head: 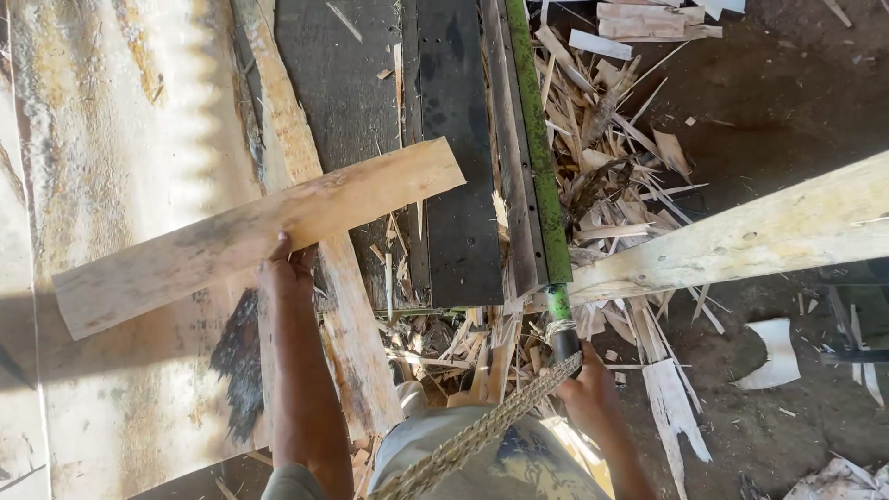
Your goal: Trimming pieces of wood veneer using a large manual shear.
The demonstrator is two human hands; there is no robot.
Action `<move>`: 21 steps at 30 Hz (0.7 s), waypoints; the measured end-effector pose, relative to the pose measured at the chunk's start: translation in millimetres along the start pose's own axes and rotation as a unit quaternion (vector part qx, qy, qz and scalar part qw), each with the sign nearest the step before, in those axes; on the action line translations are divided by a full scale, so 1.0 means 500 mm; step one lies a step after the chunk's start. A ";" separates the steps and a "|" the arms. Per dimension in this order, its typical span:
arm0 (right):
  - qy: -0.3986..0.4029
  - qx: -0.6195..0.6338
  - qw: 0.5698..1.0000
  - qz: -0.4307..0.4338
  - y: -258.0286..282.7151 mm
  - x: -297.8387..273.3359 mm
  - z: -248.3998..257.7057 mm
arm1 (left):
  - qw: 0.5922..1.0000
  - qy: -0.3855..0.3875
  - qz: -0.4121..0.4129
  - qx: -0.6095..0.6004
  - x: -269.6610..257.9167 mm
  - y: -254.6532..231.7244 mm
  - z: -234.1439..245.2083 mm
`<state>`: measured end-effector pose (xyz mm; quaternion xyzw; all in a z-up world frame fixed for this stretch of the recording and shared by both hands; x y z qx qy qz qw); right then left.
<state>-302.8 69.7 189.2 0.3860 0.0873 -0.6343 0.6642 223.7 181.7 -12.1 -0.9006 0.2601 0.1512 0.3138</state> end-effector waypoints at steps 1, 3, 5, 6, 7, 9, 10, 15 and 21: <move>-0.004 0.005 1.000 0.008 0.002 0.001 0.005 | 1.000 -0.002 -0.011 0.013 -0.016 -0.003 -0.015; -0.016 -0.010 0.999 0.036 -0.019 0.007 0.005 | 1.000 -0.007 -0.007 -0.019 -0.021 0.023 -0.014; -0.026 -0.023 0.997 0.068 -0.018 0.008 0.005 | 0.999 -0.011 -0.009 -0.050 -0.007 0.058 -0.005; -0.032 -0.020 0.997 0.075 -0.010 0.005 0.008 | 0.995 -0.006 -0.024 -0.101 0.009 0.083 0.001; -0.037 -0.017 0.996 0.081 -0.001 0.002 0.010 | 0.988 0.000 -0.039 -0.151 0.027 0.108 0.008; -0.025 -0.015 0.998 0.059 0.011 0.001 0.016 | 0.983 -0.008 -0.051 -0.174 0.039 0.191 -0.013; -0.014 -0.014 0.999 0.031 0.011 -0.005 0.016 | 0.979 -0.018 -0.058 -0.193 0.039 0.231 -0.011; -0.011 -0.024 0.998 0.052 0.009 0.007 0.016 | 0.959 0.007 0.037 0.279 -0.258 0.193 -0.153; -0.032 -0.049 0.998 0.033 0.032 -0.017 0.018 | 0.618 -0.037 -0.135 0.773 -0.303 0.032 0.040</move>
Point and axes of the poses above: each hand's wrist, its own x-axis towards the middle knuckle, its own z-axis out of the back of the hand, y = z × x, the point moved 2 cm from there along x, towards the middle knuckle, and after that the axes turned 12 degrees about -x, right-handed, at the moved point
